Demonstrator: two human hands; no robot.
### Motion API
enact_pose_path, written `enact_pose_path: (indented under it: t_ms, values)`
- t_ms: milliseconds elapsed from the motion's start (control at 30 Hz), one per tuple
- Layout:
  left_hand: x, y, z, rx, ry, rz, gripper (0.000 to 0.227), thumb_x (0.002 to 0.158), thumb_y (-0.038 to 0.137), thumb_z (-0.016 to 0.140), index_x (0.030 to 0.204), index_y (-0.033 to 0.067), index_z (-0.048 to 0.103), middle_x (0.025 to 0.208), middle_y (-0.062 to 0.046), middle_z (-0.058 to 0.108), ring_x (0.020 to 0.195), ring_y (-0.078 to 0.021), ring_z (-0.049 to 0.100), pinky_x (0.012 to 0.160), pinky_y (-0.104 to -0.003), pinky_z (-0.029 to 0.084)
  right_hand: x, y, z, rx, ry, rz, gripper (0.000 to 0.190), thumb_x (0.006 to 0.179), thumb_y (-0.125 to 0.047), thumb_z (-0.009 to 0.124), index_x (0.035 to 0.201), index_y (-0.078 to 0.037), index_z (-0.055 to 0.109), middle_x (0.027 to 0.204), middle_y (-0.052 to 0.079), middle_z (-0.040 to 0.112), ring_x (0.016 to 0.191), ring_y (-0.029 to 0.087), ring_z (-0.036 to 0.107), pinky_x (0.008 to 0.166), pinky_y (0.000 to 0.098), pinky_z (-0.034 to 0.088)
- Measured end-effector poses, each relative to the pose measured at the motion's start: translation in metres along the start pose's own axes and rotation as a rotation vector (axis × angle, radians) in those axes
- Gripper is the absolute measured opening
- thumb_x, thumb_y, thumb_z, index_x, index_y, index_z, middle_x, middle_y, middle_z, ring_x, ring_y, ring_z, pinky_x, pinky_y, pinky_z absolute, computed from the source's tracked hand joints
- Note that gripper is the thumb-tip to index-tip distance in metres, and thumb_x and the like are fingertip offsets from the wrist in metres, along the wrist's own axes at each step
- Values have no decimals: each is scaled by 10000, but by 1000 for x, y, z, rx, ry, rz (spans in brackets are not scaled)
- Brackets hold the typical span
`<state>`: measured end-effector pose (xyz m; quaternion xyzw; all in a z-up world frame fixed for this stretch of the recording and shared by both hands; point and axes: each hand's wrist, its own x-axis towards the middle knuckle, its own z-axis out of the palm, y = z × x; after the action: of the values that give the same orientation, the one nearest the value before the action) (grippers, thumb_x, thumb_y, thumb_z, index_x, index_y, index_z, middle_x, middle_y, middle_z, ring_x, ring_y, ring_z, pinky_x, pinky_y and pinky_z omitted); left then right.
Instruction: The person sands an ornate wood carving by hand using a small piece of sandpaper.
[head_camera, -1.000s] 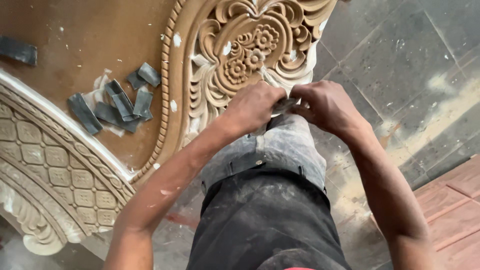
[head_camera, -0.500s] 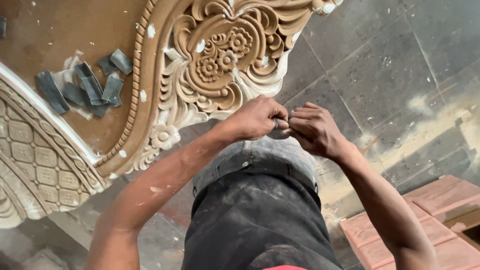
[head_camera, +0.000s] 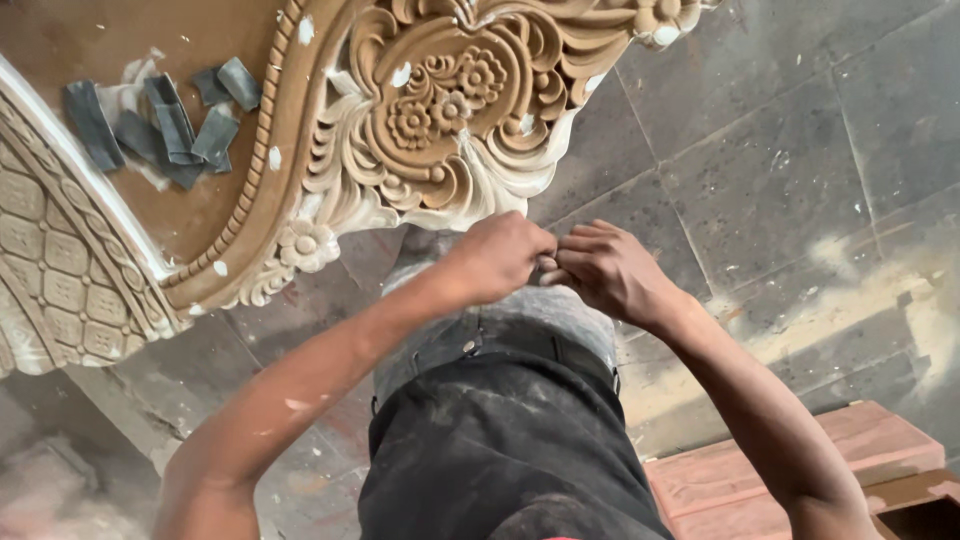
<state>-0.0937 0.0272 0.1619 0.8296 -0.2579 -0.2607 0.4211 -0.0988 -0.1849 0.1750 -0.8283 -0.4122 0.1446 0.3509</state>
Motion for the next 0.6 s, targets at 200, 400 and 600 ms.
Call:
enact_pose_path:
  t_ms: [200, 400, 600]
  values:
    - [-6, -17, 9, -526, -108, -239, 128, 905, 143, 712, 892, 18, 736, 731, -142, 664, 630, -167, 561, 593, -345, 452, 0, -13, 5, -62, 150, -102, 268, 872, -202, 757, 736, -51, 581, 715, 99, 524, 685, 288, 509, 679, 418, 409]
    - [-12, -37, 5, -495, 3, -179, 142, 942, 134, 716, 932, -8, 712, 686, -88, 614, 648, -102, 507, 599, -320, 427, 27, -15, -8, 114, 6, 55, 215, 896, -191, 753, 846, -16, 638, 772, 107, 602, 730, 293, 581, 708, 426, 465]
    - [-18, -27, -11, -469, -31, -121, 107, 900, 100, 718, 965, 19, 743, 712, -11, 687, 685, -53, 550, 632, -276, 460, 24, -18, -12, 415, -170, 355, 192, 879, -176, 722, 950, -3, 678, 780, 83, 680, 729, 281, 689, 663, 410, 527]
